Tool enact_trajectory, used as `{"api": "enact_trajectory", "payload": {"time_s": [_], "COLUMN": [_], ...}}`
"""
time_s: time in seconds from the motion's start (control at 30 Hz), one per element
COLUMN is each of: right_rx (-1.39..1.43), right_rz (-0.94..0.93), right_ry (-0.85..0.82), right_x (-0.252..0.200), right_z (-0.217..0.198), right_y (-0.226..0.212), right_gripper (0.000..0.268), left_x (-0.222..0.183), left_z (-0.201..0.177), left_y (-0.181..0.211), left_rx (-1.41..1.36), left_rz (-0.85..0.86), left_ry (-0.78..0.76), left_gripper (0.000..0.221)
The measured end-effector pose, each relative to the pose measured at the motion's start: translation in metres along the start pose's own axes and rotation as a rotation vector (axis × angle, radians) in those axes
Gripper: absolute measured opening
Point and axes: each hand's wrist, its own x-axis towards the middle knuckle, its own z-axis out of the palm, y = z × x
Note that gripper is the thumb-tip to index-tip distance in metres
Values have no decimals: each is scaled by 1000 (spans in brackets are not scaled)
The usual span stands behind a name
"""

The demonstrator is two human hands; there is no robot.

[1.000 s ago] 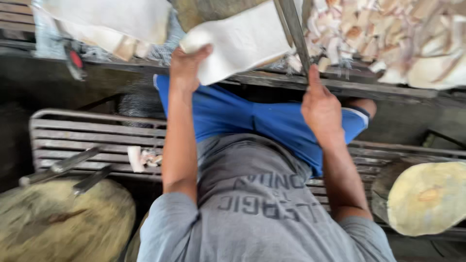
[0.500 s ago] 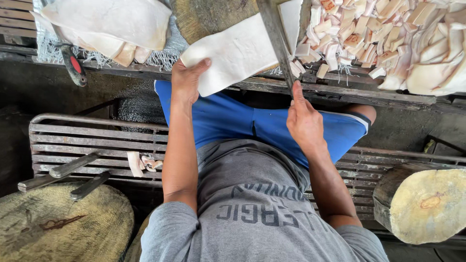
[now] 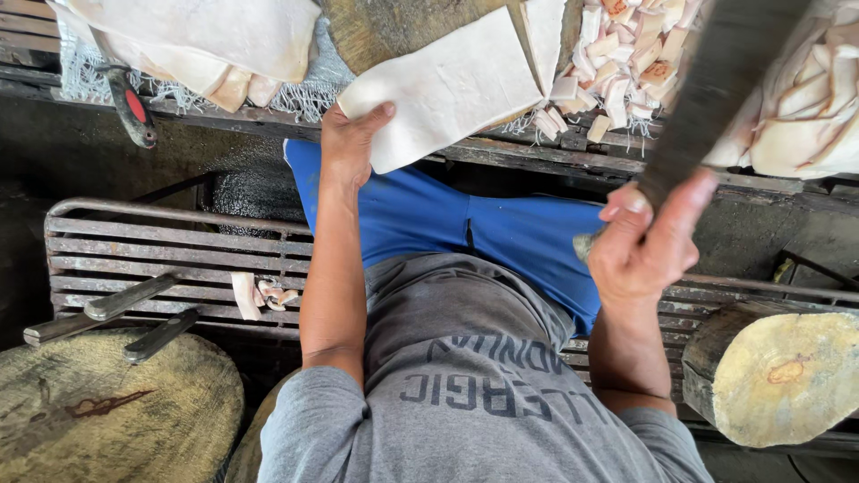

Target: The person cuts large sheets of processed animal skin into smaller rectangular strips and square pieces using a machete on a wooden cutting block.

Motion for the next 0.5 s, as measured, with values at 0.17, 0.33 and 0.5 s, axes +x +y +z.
{"api": "enact_trajectory", "payload": {"time_s": [0.17,0.33,0.5], "right_rx": [-579,-373,-234], "right_rz": [-138,236,164], "right_ry": [-368,-578,-417], "right_x": [-16,-45,-24], "right_z": [51,42,50], "right_y": [25,37,45], "right_gripper": [50,66,65], "left_x": [-3,-12,-4], "left_z": [4,5,13], "left_y": [8,7,-1], "left_rx": [31,38,3], "left_rz": [4,-30,34], "left_ry": [18,17,23], "left_gripper": [36,33,34]}}
